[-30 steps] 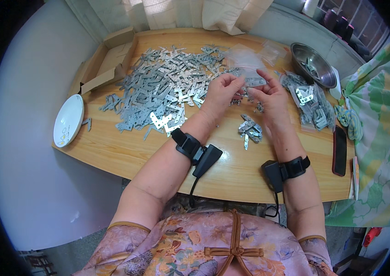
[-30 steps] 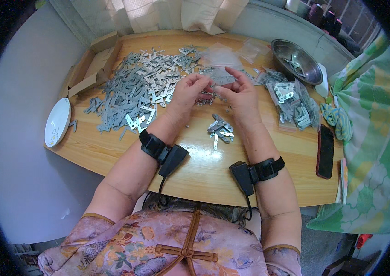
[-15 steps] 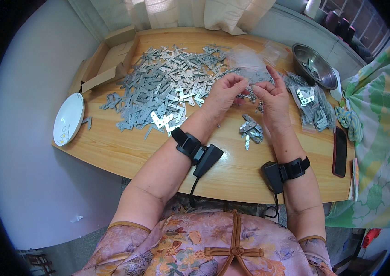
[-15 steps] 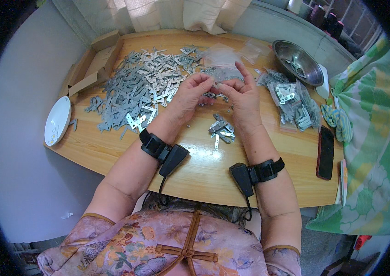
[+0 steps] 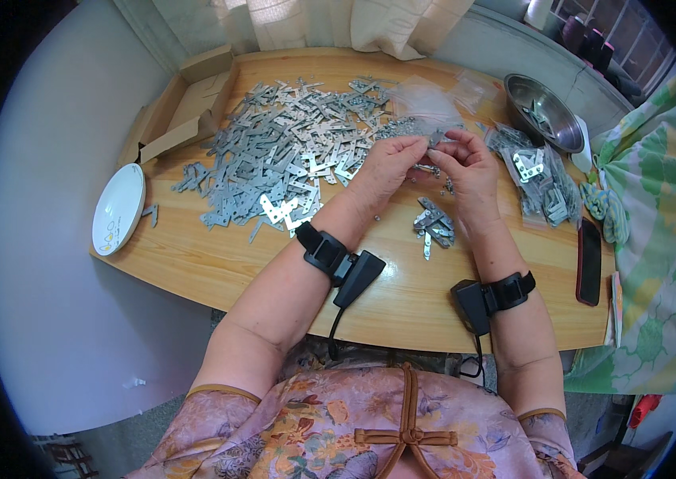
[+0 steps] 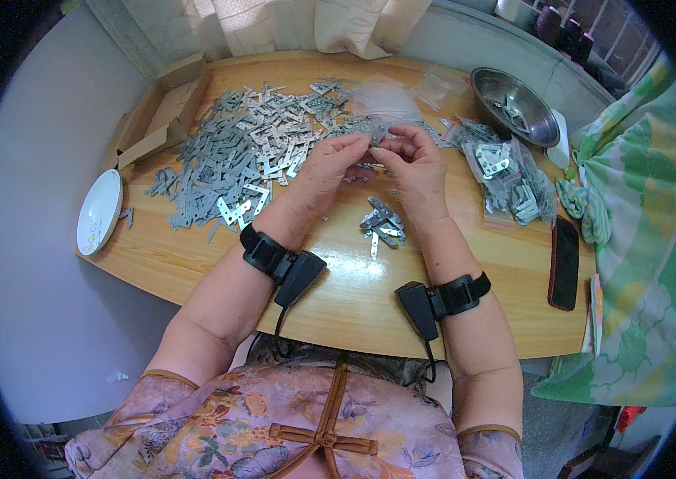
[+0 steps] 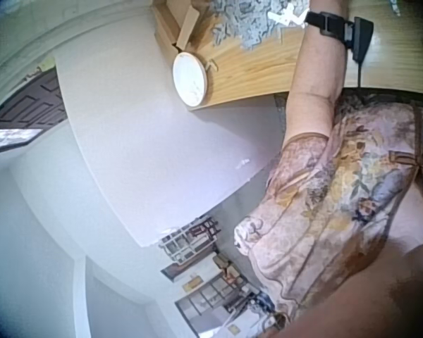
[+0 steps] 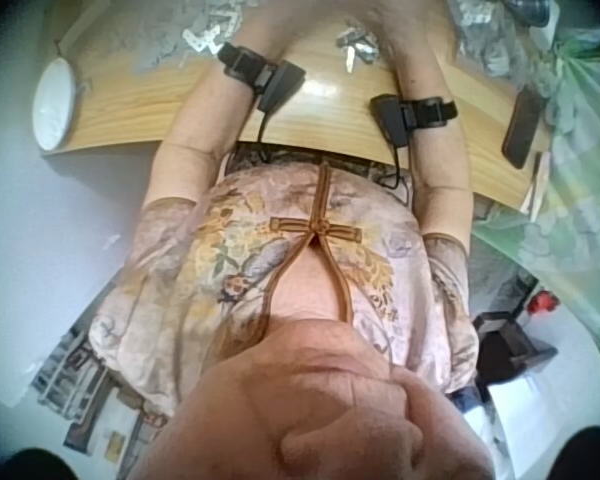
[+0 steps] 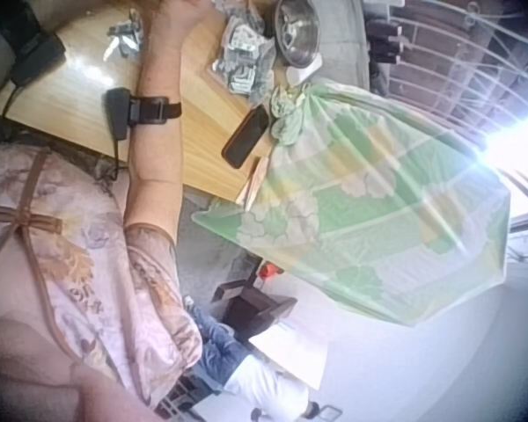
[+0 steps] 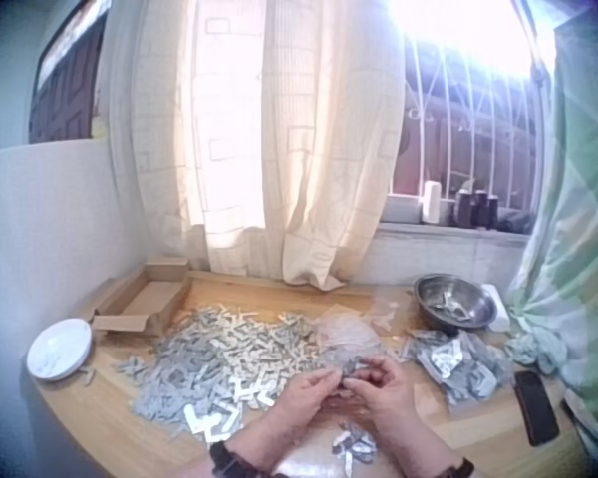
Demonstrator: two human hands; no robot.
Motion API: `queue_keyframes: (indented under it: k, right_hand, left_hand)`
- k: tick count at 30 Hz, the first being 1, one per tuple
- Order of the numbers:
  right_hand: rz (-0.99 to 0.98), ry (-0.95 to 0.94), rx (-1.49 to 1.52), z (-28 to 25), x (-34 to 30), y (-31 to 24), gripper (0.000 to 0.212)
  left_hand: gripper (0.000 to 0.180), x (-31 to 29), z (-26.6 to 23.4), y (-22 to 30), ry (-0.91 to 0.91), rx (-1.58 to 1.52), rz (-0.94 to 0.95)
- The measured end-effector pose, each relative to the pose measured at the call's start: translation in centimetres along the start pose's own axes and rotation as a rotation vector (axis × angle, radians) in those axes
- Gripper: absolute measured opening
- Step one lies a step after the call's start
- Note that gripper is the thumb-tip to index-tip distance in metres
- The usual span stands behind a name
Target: The person is sorting and counting small metal L-shaped brackets on a desk.
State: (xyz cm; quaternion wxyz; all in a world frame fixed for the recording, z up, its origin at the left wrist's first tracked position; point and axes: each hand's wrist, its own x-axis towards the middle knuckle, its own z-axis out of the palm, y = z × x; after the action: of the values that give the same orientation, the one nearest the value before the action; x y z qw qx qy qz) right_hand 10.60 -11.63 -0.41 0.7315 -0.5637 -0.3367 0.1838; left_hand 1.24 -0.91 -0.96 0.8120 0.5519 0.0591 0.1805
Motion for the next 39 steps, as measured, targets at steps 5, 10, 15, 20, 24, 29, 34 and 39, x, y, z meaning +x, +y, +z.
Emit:
queue_keyframes:
  k: [5,10,15,20,24,29,34,39]
  right_hand:
    - [-0.028,0.011,0.016,0.1,0.1,0.0,0.028]
    - [-0.084,-0.009,-0.038,-0.3,0.2,0.6,0.022]
    - [-0.087,-0.032,-0.209,-0.6,0.2,0.8,0.008]
    - [-0.381,-0.006,-0.403,-0.9,0.4,0.9,0.009]
    - [-0.506,-0.011,-0.528,-0.7,0.4,0.4,0.008]
    - [-0.593,0.011,-0.622,-0.9,0.6,0.2,0.009]
    - [-0.642,0.024,-0.651,-0.9,0.7,0.2,0.01]
    - [-0.621,0.008,-0.596,-0.9,0.7,0.3,0.011]
  left_hand:
    - [0.026,0.3,-0.4,-0.3,-0.021,0.033,-0.03]
    - [0.026,0.1,-0.2,0.2,-0.055,0.089,-0.055]
    - [0.026,0.1,-0.2,0.2,-0.056,0.043,-0.079]
    - [0.025,0.1,0.1,0.3,-0.056,0.01,-0.093]
    - [0.025,0.1,-0.2,0.2,-0.047,-0.045,-0.094]
    - [0.024,0.2,-0.2,0.0,-0.065,-0.129,-0.11]
    - [0.025,0.4,-0.5,-0.3,-0.11,-0.242,-0.123]
    - [0.025,0.4,-0.3,-0.2,-0.106,-0.245,-0.128]
